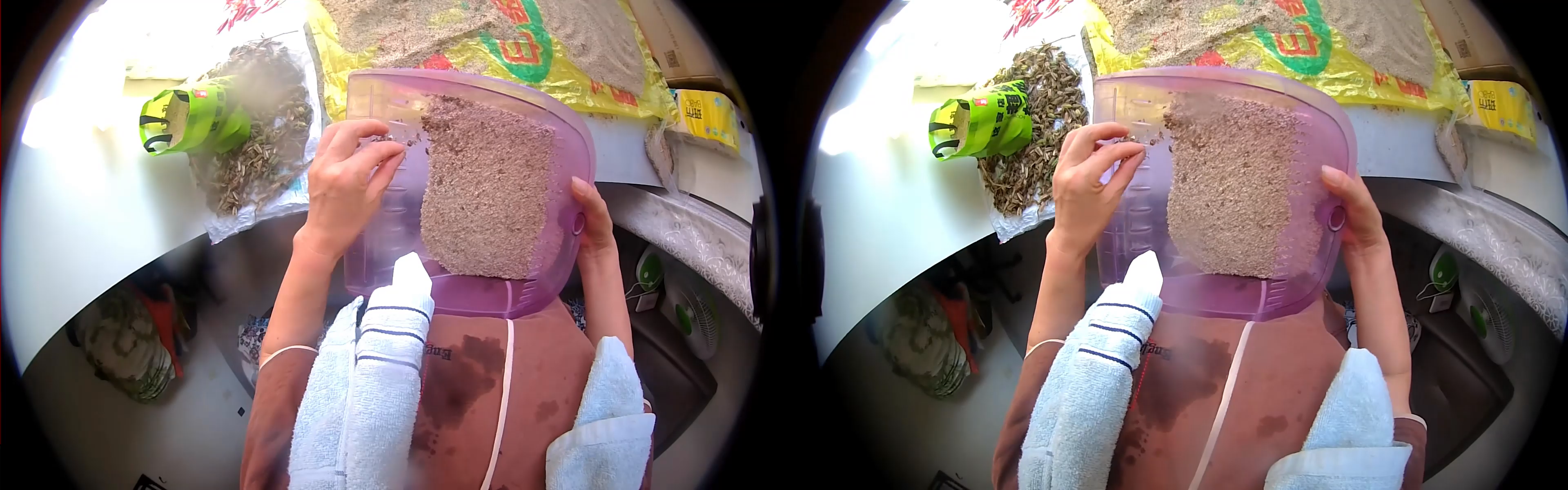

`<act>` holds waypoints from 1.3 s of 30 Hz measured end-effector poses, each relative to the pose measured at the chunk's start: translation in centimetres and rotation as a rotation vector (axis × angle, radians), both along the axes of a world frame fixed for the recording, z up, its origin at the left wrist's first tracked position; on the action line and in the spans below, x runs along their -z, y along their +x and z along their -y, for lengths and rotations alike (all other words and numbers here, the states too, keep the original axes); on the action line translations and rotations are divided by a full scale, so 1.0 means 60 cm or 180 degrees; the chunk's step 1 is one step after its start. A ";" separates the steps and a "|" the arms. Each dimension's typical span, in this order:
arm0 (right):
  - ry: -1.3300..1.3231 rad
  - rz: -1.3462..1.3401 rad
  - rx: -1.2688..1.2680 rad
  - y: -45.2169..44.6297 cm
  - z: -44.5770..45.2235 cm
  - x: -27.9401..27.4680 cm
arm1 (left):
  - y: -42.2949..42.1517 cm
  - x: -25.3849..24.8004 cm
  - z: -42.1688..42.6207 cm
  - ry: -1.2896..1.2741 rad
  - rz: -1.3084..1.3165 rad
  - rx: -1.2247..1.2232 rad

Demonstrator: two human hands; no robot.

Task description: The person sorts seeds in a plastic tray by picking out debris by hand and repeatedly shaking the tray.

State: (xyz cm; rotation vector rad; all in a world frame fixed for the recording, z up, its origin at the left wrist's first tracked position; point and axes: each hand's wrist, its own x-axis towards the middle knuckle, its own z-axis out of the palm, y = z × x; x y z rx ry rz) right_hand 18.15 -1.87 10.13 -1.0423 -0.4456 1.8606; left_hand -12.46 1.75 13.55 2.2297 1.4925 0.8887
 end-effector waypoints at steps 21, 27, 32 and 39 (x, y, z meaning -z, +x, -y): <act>-0.0051 0.0033 -0.0464 0.008 -0.023 -0.006 | 0.020 0.017 0.036 -0.0586 -0.0112 -0.1373; 0.0002 0.0262 -0.1071 0.005 -0.050 -0.013 | 0.018 0.018 0.092 -0.0799 0.0503 -0.2076; -0.0089 0.0380 -0.1586 -0.004 -0.073 -0.017 | 0.029 0.049 0.148 -0.0534 0.1465 -0.2759; -0.0402 0.0409 -0.2075 0.007 -0.118 0.010 | -0.040 0.162 0.263 -0.1525 -0.2076 -0.3465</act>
